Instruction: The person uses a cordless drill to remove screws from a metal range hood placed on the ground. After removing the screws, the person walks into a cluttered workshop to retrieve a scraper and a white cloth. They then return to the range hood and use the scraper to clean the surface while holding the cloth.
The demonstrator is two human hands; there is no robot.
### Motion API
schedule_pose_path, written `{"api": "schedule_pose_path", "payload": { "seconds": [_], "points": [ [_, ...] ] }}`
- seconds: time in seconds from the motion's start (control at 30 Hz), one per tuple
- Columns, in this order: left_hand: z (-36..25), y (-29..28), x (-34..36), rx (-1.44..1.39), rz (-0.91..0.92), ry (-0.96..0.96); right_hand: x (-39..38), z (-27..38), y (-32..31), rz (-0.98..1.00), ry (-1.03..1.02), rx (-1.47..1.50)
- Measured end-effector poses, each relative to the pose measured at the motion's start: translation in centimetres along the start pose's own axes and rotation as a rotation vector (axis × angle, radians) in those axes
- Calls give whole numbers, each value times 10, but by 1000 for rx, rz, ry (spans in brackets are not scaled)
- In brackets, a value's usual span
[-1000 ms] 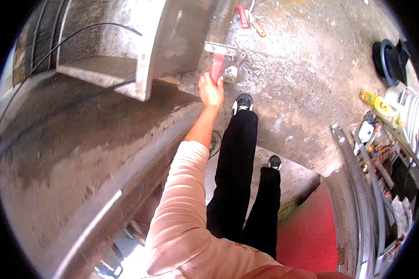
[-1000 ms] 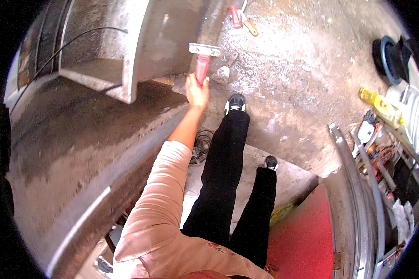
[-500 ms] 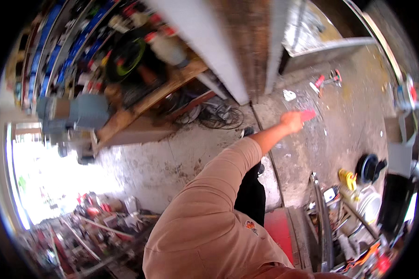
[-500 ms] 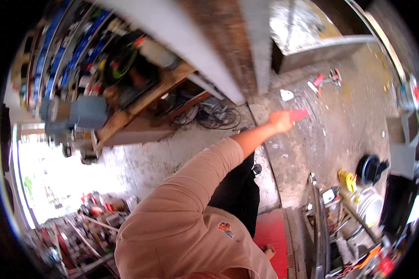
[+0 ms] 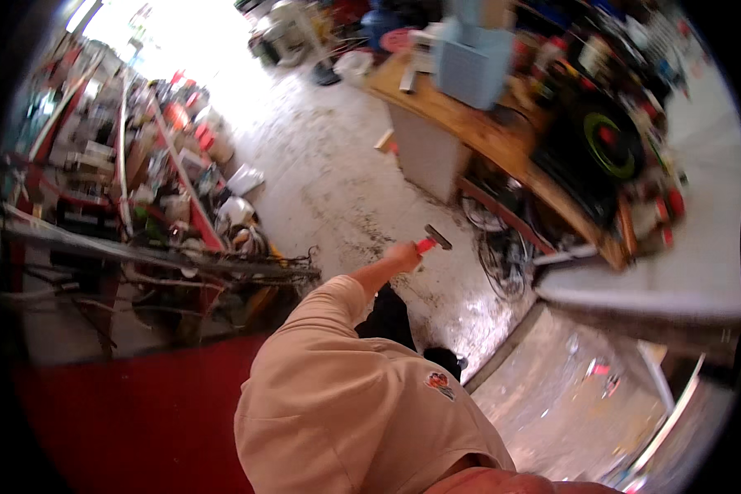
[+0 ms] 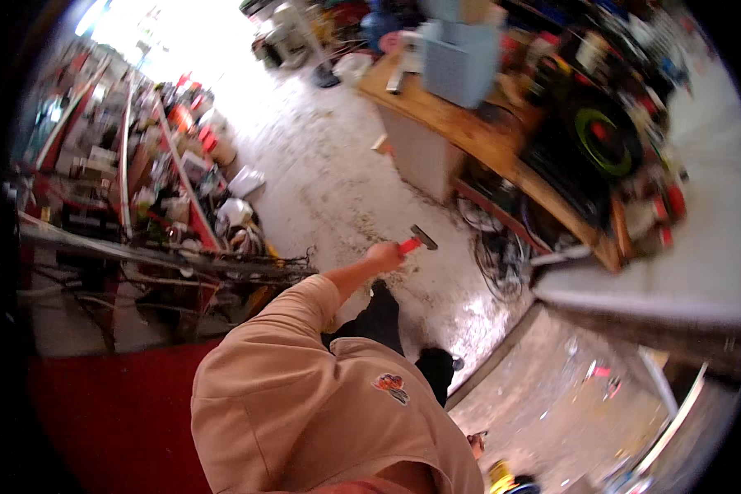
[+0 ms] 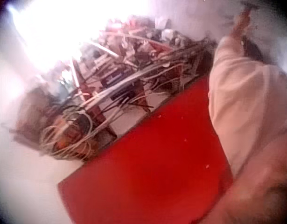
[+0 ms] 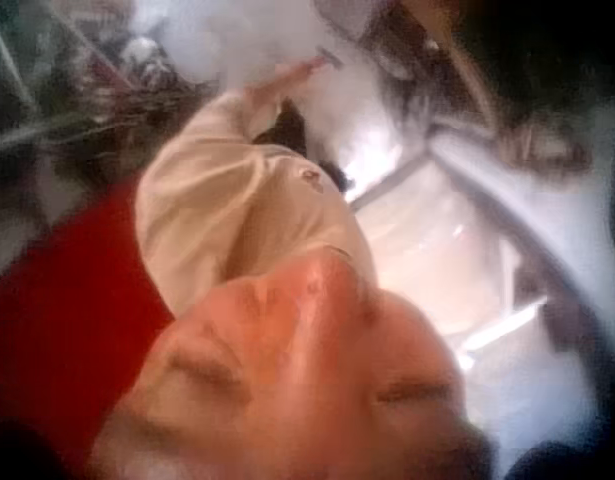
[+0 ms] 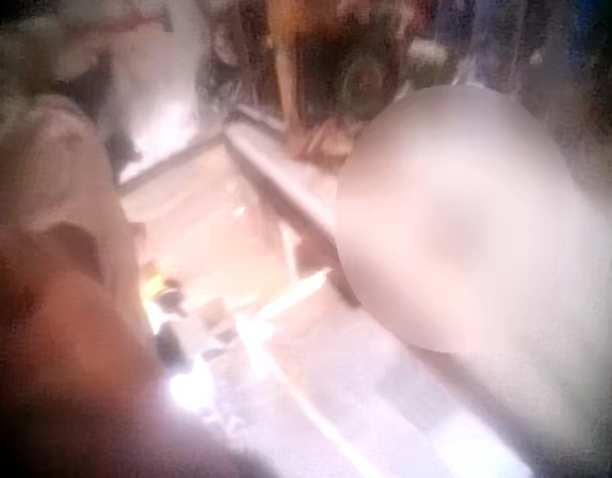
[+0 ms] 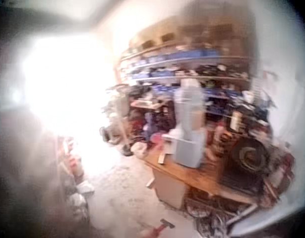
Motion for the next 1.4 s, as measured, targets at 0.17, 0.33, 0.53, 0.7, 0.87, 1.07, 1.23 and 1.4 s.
{"api": "schedule_pose_path", "payload": {
  "seconds": [0.17, 0.33, 0.53, 0.7, 0.87, 1.07, 1.23, 1.4],
  "points": [
    [208, -140, 33, -290, -271, -136, -27, 134, 216, 206, -150, -64],
    [373, -215, 26, -485, -377, -330, -97, 272, 423, 361, -313, -425],
    [487, -321, 92, -692, -584, -365, -113, 420, 633, 438, -426, -611],
    [554, -412, 129, -826, -652, -481, -147, 539, 879, 684, -445, -686],
    [635, -486, 141, -893, -750, -632, -302, 693, 1191, 1047, -723, -817],
    [709, -599, 202, -1145, -989, -648, -577, 743, 1478, 1471, -779, -1059],
    [748, -800, 345, -1201, -991, -372, -677, 661, 1684, 1584, -612, -1248],
    [805, -922, 511, -1111, -906, 37, -633, 642, 1903, 1352, -347, -889]
  ]
}}
Point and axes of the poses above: each hand's wrist, its own x-axis towards the middle knuckle, its own y-axis out of the palm, z = x × y, the point moved 10 cm from there along x, towards the middle knuckle, and after that the axes turned 5 degrees about -x, right-handed, at the moved point
